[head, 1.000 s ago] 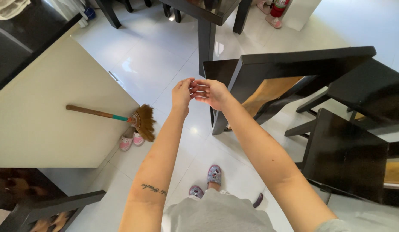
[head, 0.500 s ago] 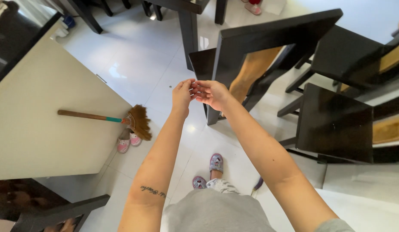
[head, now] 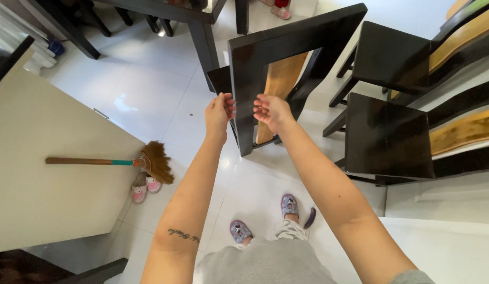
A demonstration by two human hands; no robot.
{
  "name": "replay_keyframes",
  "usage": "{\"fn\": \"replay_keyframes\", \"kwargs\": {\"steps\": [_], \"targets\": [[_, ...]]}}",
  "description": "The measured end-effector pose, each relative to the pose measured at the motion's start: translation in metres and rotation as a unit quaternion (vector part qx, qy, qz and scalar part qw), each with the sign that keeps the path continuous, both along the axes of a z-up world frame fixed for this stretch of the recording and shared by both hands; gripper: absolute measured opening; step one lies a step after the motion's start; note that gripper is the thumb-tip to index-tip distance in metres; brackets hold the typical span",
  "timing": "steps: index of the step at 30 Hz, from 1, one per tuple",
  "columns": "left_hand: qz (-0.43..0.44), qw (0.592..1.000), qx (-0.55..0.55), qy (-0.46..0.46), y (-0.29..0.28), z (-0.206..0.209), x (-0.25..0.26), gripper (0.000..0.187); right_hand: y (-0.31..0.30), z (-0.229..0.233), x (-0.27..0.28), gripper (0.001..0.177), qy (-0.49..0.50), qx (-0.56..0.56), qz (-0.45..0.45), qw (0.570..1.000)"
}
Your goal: Lift and move a wooden chair from the floor onto a table surface.
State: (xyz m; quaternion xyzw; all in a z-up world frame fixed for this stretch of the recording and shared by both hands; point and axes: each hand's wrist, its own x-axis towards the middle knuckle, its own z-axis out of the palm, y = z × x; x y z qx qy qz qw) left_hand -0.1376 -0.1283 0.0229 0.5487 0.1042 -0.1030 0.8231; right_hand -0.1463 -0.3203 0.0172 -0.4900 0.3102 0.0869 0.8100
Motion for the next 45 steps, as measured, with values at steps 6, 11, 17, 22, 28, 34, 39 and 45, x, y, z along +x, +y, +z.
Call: {"fn": "replay_keyframes", "kwargs": {"steps": [6, 11, 17, 22, 28, 34, 39, 45], "targets": [[0.064, 0.997, -0.022, -0.048, -0.034, 0.017, 0.010, 0.031, -0.046, 0.008, 0.009, 0.024, 0.015, -0.026, -0.103, 0.994], [0.115, 0.990, 0.037, -0.071, -0.065, 0.039, 0.011, 0.032, -0.085, 0.011, 0.017, 0.027, 0.013, -0.034, -0.110, 0.993], [0.192, 0.973, 0.061, -0.114, -0.092, 0.045, 0.018, 0.042, -0.129, 0.016, 0.031, 0.030, -0.012, -0.085, -0.122, 0.989], [0.258, 0.958, 0.098, -0.080, -0.112, 0.063, 0.019, 0.060, -0.175, 0.005, 0.046, 0.049, -0.063, -0.205, -0.131, 0.968], [0.326, 0.917, 0.187, -0.137, -0.131, 0.048, 0.035, 0.070, -0.201, 0.025, 0.051, 0.107, -0.066, -0.388, -0.125, 0.911], [0.325, 0.922, 0.192, -0.091, -0.149, 0.077, 0.029, 0.088, -0.209, 0.023, 0.066, 0.108, -0.171, -0.413, -0.068, 0.892], [0.350, 0.905, 0.192, -0.146, -0.165, 0.072, 0.046, 0.110, -0.212, 0.038, 0.072, 0.088, -0.157, -0.437, -0.111, 0.879], [0.350, 0.907, 0.202, -0.118, -0.161, 0.054, 0.083, 0.132, -0.238, 0.022, 0.096, 0.066, -0.157, -0.365, -0.084, 0.914]]}}
